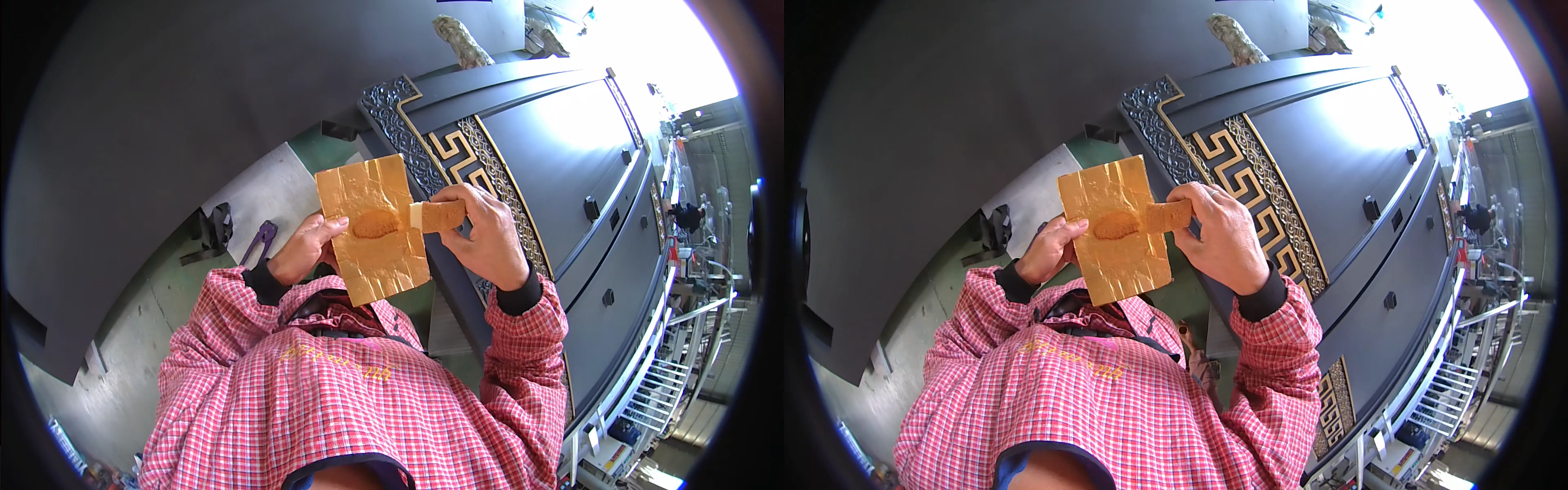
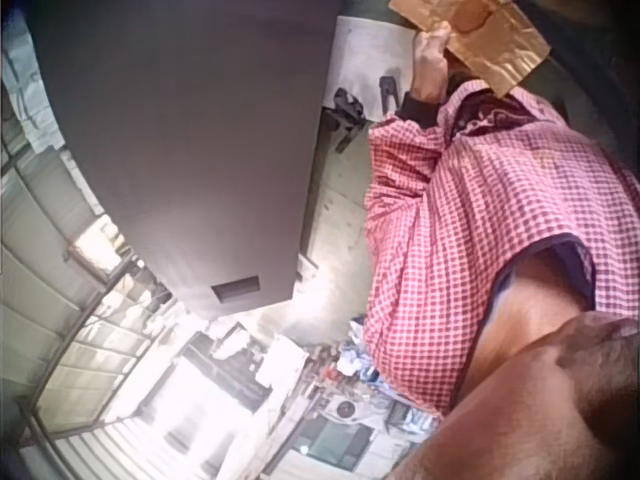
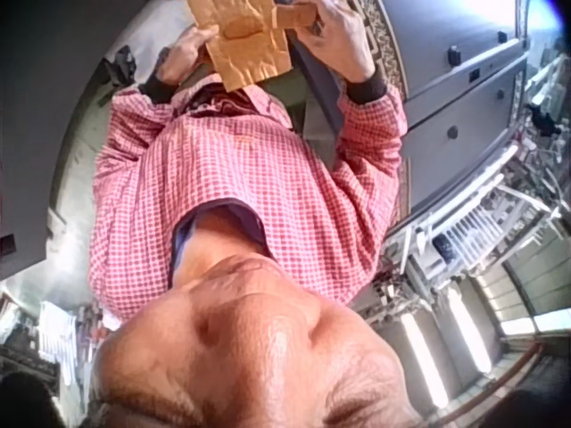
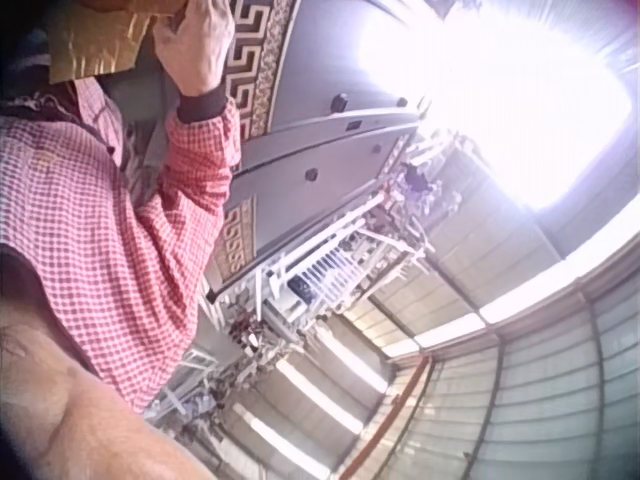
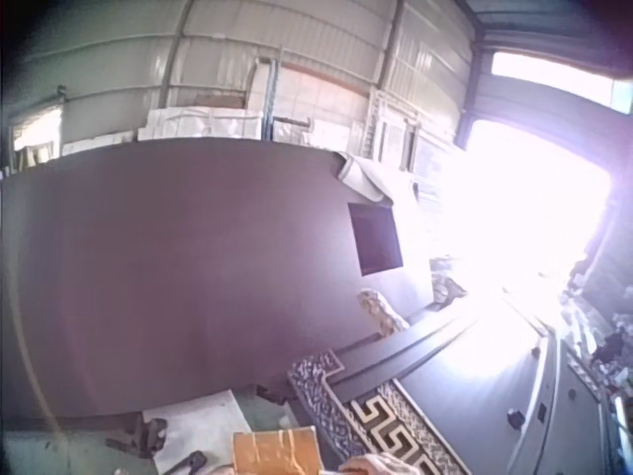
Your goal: The person applies gold leaf to a dark curved surface with ornate Greek key patterns. They hold a gold leaf sheet in one hand and use a small sponge to press the leaf onto the surface, repeatedly dipping the sponge into a small container of adhesive and smoothing the leaf into the patterned grooves.
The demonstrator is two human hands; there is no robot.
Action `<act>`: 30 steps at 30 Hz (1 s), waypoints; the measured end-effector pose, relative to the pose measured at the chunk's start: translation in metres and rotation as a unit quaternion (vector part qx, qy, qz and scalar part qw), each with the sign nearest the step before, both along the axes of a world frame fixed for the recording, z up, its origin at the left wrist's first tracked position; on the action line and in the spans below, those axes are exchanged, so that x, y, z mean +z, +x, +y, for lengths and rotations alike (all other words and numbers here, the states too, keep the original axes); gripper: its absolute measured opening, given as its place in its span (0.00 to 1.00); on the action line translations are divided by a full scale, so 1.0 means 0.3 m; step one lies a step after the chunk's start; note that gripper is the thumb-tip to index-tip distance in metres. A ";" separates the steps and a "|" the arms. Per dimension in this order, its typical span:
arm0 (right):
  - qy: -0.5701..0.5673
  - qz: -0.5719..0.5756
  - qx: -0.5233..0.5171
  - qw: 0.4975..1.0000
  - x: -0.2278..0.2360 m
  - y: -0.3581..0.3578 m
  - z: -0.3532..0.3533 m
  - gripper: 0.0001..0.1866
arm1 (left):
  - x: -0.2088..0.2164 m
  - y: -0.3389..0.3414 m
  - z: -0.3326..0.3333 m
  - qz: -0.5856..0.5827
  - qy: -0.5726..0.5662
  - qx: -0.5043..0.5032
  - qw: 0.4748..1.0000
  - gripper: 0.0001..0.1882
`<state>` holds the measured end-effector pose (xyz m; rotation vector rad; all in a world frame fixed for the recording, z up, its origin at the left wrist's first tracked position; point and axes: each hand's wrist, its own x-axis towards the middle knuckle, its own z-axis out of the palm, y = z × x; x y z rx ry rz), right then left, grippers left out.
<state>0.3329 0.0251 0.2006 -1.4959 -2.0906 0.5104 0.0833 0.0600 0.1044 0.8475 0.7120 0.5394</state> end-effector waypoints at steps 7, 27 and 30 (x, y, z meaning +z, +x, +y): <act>0.011 -0.036 -0.032 0.999 -0.011 0.041 -0.017 0.16 | -0.018 -0.020 0.008 0.000 -0.001 -0.018 1.000 0.22; -0.108 0.079 -0.034 0.990 -0.552 0.559 0.271 0.18 | -0.036 0.050 -0.130 0.024 -0.030 0.252 0.967 0.21; -0.142 0.061 -0.022 0.988 -0.558 0.564 0.286 0.19 | -0.054 0.067 -0.155 0.033 -0.033 0.289 0.956 0.20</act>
